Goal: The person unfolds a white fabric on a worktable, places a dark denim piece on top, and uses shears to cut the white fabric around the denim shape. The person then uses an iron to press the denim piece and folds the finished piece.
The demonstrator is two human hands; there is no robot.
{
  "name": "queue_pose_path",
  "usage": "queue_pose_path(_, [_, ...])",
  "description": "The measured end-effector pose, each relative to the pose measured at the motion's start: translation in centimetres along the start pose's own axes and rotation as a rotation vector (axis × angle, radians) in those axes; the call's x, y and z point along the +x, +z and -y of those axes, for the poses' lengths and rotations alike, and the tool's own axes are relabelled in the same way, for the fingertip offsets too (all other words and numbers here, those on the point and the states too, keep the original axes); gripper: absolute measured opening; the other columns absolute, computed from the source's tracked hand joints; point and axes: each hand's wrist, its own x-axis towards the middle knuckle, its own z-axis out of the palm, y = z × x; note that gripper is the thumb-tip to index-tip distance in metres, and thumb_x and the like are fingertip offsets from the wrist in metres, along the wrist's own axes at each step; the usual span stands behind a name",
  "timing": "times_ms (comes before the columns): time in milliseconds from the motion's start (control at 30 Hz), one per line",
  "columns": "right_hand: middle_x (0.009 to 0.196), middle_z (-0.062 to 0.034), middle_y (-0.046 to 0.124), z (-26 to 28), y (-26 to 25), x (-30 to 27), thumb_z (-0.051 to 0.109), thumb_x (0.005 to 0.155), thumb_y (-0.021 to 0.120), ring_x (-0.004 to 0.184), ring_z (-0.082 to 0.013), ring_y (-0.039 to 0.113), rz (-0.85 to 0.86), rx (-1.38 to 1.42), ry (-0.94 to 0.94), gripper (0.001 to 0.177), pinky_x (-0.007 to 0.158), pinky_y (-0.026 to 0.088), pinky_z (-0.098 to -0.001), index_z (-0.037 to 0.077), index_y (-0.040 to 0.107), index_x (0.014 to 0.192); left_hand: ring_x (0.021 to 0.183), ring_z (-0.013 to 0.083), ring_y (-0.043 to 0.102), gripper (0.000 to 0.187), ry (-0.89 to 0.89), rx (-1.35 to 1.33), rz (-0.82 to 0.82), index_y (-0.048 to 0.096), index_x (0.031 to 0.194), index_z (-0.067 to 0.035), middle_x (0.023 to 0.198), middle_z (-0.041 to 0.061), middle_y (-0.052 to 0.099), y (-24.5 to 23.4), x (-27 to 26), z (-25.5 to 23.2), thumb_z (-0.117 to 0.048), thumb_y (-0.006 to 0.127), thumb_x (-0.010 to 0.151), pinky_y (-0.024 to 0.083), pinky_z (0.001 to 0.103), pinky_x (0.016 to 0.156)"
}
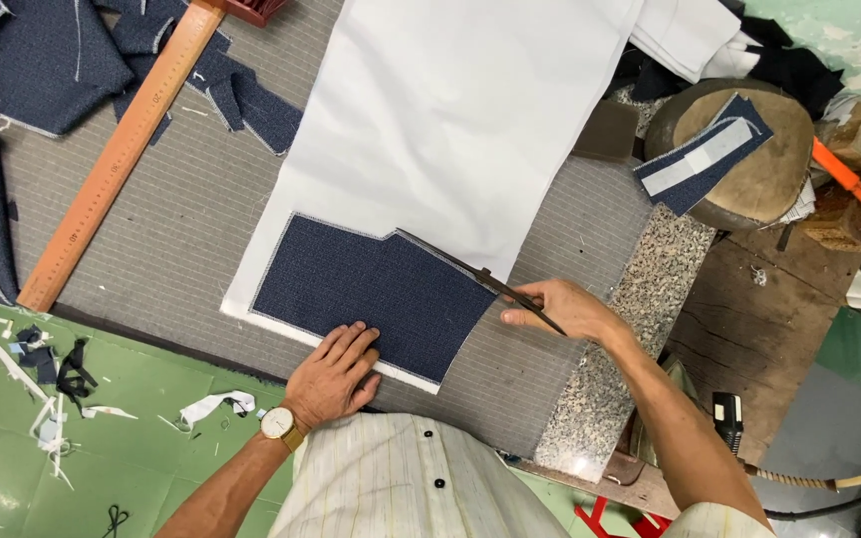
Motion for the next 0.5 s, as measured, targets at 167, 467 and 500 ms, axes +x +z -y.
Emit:
queue_pose_path(167, [0.055, -0.0078, 0.062, 0.3, 0.1, 0.5, 0.050, 0.082, 0.082, 0.052, -0.0194, 0.056, 0.007, 0.004, -0.019, 0.056, 0.053, 0.041, -0.0344, 0.009, 0.077, 0.120, 0.136, 0.0307, 0.053, 0.035, -0.012, -0.018, 0.016, 0.061, 0.115, -0.011, 0.140, 0.014, 0.058, -0.1, 0.0, 0.0, -0.040, 0.050, 0.099, 0.037, 0.046, 0.119])
queue_pose_path(467, [0.045, -0.0057, 0.057, 0.6, -2.7, 1.1, 0.039, 0.086, 0.080, 0.030, -0.0101, 0.045, 0.154, 0.113, -0.004, 0.062, 0.029, 0.030, -0.0222, -0.003, 0.067, 0.130, 0.136, 0.0315, 0.053, 0.036, -0.011, -0.033, -0.003, 0.061, 0.116, -0.010, 0.140, 0.015, 0.057, -0.1, 0.1, 0.1, -0.040, 0.049, 0.100, 0.037, 0.047, 0.119])
queue_pose_path(500, [0.046, -0.0059, 0.056, 0.2, -3.5, 1.5, 0.039, 0.088, 0.078, 0.032, -0.0106, 0.045, 0.190, 0.063, 0.002, 0.061, 0.031, 0.030, -0.0225, -0.003, 0.067, 0.130, 0.136, 0.0317, 0.053, 0.036, -0.006, -0.029, -0.002, 0.060, 0.117, -0.010, 0.140, 0.016, 0.057, -0.1, 0.0, 0.1, -0.040, 0.048, 0.100, 0.037, 0.047, 0.119])
